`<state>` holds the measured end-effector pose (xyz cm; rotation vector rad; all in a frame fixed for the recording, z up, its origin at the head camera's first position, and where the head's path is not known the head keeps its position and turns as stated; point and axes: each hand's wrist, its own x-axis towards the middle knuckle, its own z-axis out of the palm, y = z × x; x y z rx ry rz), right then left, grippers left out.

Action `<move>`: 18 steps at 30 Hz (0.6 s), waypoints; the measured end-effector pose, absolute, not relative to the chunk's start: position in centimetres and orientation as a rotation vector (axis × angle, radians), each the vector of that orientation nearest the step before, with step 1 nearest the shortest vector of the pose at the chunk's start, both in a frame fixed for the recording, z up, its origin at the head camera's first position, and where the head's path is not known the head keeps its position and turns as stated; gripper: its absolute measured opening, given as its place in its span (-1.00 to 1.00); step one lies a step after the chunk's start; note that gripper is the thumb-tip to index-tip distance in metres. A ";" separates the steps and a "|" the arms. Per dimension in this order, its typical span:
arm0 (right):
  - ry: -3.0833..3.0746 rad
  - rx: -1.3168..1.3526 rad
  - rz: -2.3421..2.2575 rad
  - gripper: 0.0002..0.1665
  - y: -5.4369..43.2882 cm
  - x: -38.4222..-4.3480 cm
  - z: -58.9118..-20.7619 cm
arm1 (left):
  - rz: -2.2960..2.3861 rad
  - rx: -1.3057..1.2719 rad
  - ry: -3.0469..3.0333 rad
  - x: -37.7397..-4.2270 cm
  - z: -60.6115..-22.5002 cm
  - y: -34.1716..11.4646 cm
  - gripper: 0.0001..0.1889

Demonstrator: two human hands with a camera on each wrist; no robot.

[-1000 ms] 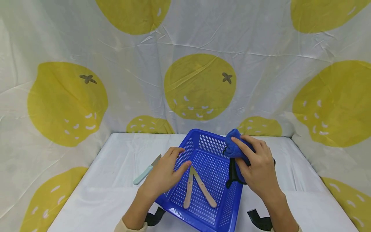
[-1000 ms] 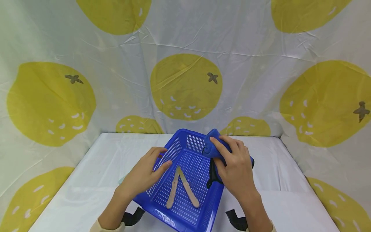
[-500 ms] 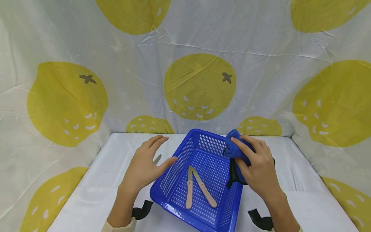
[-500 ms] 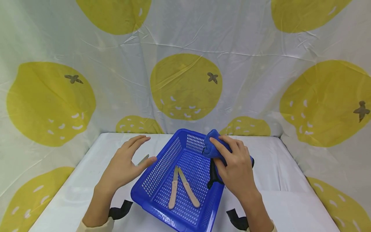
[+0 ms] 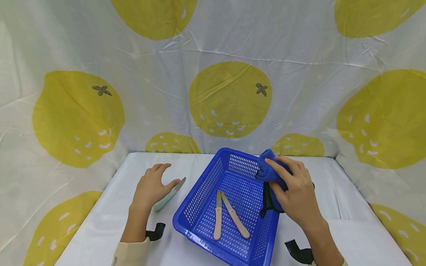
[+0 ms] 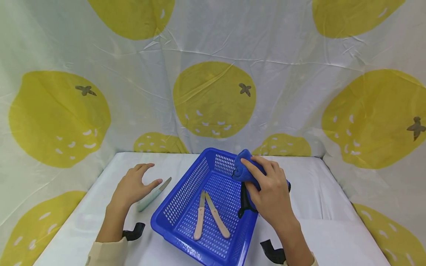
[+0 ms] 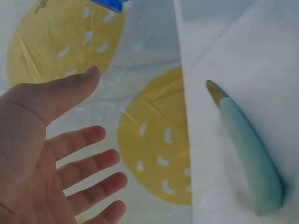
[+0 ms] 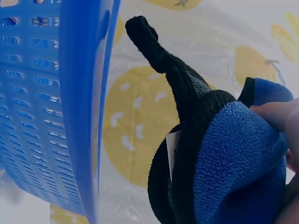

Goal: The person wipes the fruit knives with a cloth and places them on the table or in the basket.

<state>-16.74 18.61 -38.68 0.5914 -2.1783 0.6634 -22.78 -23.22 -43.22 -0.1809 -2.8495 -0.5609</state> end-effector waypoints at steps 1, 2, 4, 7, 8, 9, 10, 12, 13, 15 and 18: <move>-2.180 0.594 0.664 -0.33 18.6 -16.8 -38.7 | -0.555 -0.151 -2.891 -23.0 -43.9 -23.5 -0.27; -2.180 0.596 0.666 -0.33 18.6 -16.8 -38.8 | -0.548 -0.122 -2.931 -23.3 -44.6 -23.7 -0.26; -2.181 0.599 0.668 -0.33 18.5 -16.8 -38.8 | -0.542 -0.073 -3.001 -23.8 -45.7 -24.0 -0.25; -2.182 0.598 0.674 -0.34 18.5 -16.8 -38.9 | -0.542 -0.021 -3.078 -24.3 -46.9 -24.3 -0.28; -2.182 0.600 0.678 -0.34 18.5 -16.9 -38.8 | -0.539 -0.009 -3.097 -24.4 -47.2 -24.4 -0.30; -2.184 0.603 0.681 -0.34 18.5 -16.9 -38.8 | -0.537 0.003 -3.118 -24.5 -47.5 -24.4 -0.31; -2.187 0.605 0.684 -0.33 18.4 -16.9 -38.8 | -0.536 0.008 -3.134 -24.5 -47.8 -24.4 -0.33; -2.195 0.609 0.687 -0.33 18.4 -16.9 -38.9 | -0.538 0.021 -3.153 -24.7 -48.2 -24.4 -0.38; -2.198 0.611 0.690 -0.33 18.4 -17.0 -38.9 | -0.548 0.031 -3.163 -24.7 -48.4 -24.3 -0.41; -2.205 0.613 0.690 -0.32 18.4 -17.0 -39.0 | -0.584 0.062 -3.179 -24.8 -48.7 -24.3 -0.49; -2.206 0.613 0.693 -0.33 18.4 -17.2 -39.2 | -0.639 0.081 -3.185 -25.1 -49.0 -24.3 -0.59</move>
